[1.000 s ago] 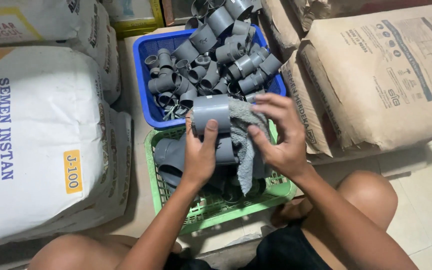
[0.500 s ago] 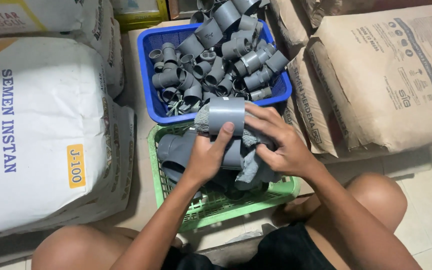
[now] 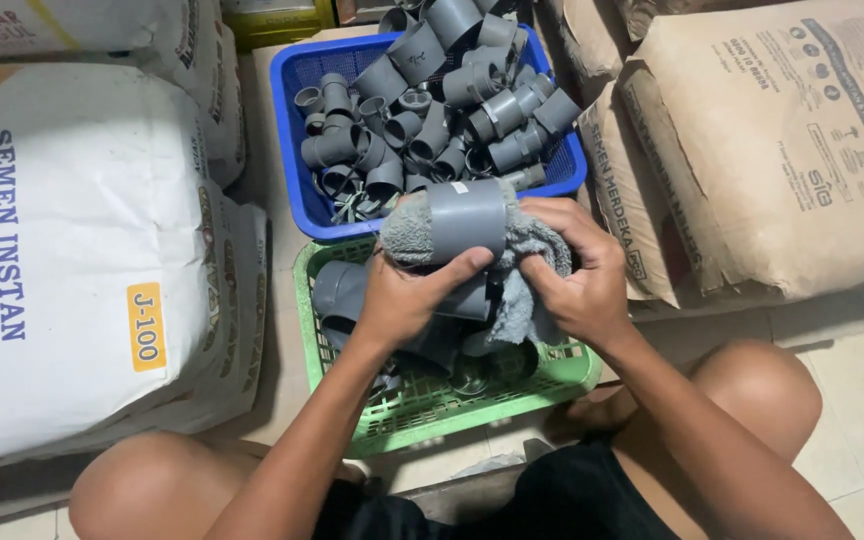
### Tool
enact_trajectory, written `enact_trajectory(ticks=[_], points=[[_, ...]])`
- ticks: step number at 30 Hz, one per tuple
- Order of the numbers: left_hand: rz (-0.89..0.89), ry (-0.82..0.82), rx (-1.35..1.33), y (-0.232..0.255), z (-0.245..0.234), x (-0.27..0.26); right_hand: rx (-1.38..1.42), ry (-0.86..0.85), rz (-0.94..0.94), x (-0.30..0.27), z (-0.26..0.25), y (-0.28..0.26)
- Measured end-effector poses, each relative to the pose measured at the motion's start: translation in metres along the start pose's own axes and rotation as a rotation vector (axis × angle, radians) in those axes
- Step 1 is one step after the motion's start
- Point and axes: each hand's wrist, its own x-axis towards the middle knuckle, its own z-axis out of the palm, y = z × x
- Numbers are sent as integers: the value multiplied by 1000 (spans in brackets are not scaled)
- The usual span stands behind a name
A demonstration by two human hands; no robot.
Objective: Cleaning and sorting PVC pipe fittings using a cloth in a storage area
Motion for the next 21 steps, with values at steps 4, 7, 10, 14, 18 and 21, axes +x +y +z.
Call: enact_trajectory(ticks=[4, 7, 10, 14, 18, 21], points=[[-88, -47, -10, -11, 1, 0, 14, -109, -42, -1, -5, 0], [-136, -84, -49, -16, 0, 1, 23, -192, -38, -4, -11, -2], [-155, -63, -79, -17, -2, 4, 57, -302, 29, -2, -13, -16], [-144, -167, 26, -5, 8, -4, 175, -261, 106, 3, -13, -24], [-73, -282, 143, 16, 13, -6, 9, -267, 227, -1, -16, -16], [130, -322, 119, 1, 6, 0, -52, -179, 266, 3, -20, -17]])
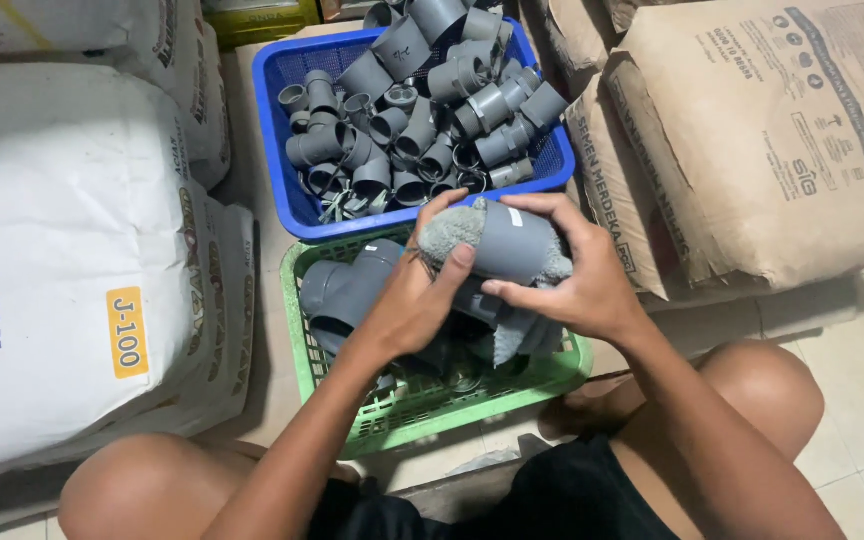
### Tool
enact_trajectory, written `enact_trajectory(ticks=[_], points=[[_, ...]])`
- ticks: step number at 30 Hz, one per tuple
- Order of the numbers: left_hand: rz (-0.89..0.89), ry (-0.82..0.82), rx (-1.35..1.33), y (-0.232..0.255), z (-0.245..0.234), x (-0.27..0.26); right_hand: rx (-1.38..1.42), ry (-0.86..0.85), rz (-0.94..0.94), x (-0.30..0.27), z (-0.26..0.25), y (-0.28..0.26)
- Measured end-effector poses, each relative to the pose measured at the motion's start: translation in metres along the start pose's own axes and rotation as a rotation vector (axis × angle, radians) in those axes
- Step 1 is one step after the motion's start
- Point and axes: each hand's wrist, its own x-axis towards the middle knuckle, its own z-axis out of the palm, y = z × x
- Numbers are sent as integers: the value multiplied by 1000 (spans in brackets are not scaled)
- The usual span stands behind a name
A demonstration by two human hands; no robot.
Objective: Cleaning and sorting PVC pipe fittings using a cloth in a storage area
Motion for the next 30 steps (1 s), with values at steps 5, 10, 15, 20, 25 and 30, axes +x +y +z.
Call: enact_trajectory(ticks=[5, 10, 15, 20, 25, 30], points=[[253, 143, 196, -17, -11, 10, -15, 69, -10, 3, -2, 9], [354, 250, 266, -21, -19, 15, -27, 56, -21, 1, -2, 6], [388, 395, 293, -14, -24, 16, -46, -27, -40, 3, -4, 1], [354, 496, 236, -11, -39, 18, -41, -24, -45, 5, -2, -1], [242, 687, 158, -18, -67, 17, -37, -24, -4, 7, -2, -5], [149, 782, 146, -23, -80, 19, -42, -47, 24, 10, 4, -10]])
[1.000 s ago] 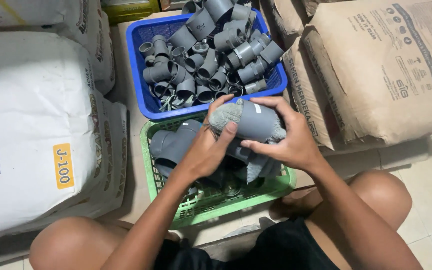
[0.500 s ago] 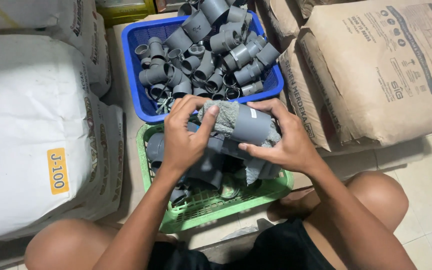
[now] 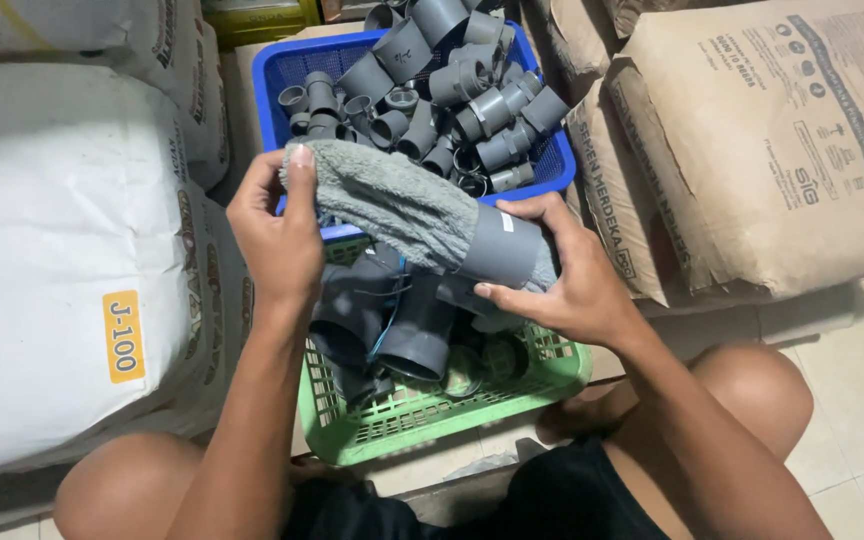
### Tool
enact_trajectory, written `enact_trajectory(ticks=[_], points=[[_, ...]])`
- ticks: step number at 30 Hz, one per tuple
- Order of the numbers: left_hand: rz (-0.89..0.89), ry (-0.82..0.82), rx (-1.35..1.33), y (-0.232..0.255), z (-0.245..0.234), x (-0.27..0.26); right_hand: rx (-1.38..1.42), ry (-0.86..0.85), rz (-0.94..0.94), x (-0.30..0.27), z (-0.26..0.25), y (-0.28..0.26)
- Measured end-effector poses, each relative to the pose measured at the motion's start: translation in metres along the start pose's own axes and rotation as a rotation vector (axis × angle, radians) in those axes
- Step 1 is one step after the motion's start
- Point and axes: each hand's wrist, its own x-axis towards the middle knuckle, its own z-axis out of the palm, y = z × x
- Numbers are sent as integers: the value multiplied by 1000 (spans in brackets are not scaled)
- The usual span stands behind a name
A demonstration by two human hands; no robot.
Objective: Cleaning and sorting PVC pipe fittings using a cloth in a storage area
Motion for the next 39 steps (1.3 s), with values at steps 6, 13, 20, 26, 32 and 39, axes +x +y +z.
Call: enact_trajectory(ticks=[6, 13, 20, 26, 32, 39], points=[[-184, 254, -146, -31, -19, 25, 2, 4, -7, 2, -7, 6], [-270, 36, 234, -78, -50, 40, 83, 66, 15, 3, -21, 23], [124, -529, 407, -12, -2, -11, 114, 64, -18, 5, -13, 14], [262, -859, 403, 1, 16, -30, 125, -5, -56, 7, -7, 9], [429, -610, 561, -29, 10, -19, 179, 29, -39, 9, -6, 15], [27, -26, 190, -12, -38, 19, 254, 143, 30, 7, -13, 14]])
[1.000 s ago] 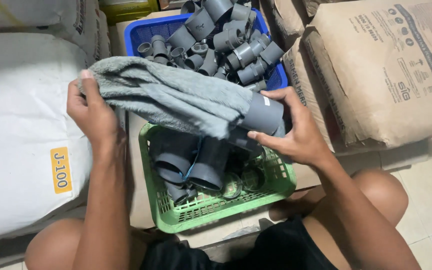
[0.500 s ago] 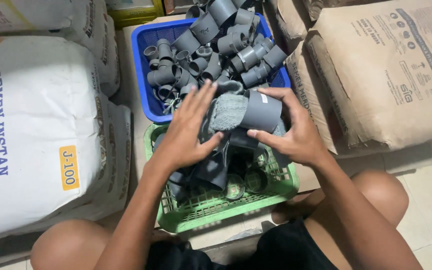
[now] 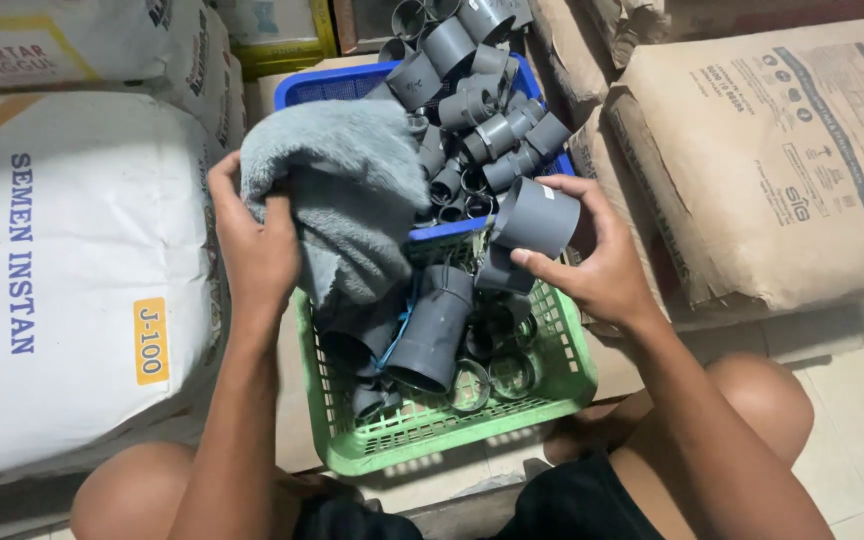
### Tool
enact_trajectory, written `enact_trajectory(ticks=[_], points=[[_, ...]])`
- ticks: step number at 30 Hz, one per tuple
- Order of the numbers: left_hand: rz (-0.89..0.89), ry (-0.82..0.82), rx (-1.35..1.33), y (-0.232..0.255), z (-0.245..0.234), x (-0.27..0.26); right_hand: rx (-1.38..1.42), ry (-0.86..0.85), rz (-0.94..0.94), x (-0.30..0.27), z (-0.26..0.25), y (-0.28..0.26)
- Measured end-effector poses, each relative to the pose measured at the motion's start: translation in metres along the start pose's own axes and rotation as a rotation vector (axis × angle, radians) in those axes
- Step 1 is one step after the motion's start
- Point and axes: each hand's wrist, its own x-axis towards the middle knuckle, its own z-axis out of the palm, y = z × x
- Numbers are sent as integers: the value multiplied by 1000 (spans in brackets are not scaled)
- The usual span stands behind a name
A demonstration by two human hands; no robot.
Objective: Cleaning and sorting PVC pipe fittings using a cloth in a storage area
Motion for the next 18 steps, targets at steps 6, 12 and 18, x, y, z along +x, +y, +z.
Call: enact_trajectory(ticks=[6, 12, 18], points=[[-374, -339, -302, 9, 42, -31, 142, -27, -33, -1, 12, 17], [-55, -741, -399, 24, 66, -52, 287, -198, -33, -1, 24, 20], [-61, -868, -314, 36, 65, -61, 245, -214, 27, 5, 29, 32]])
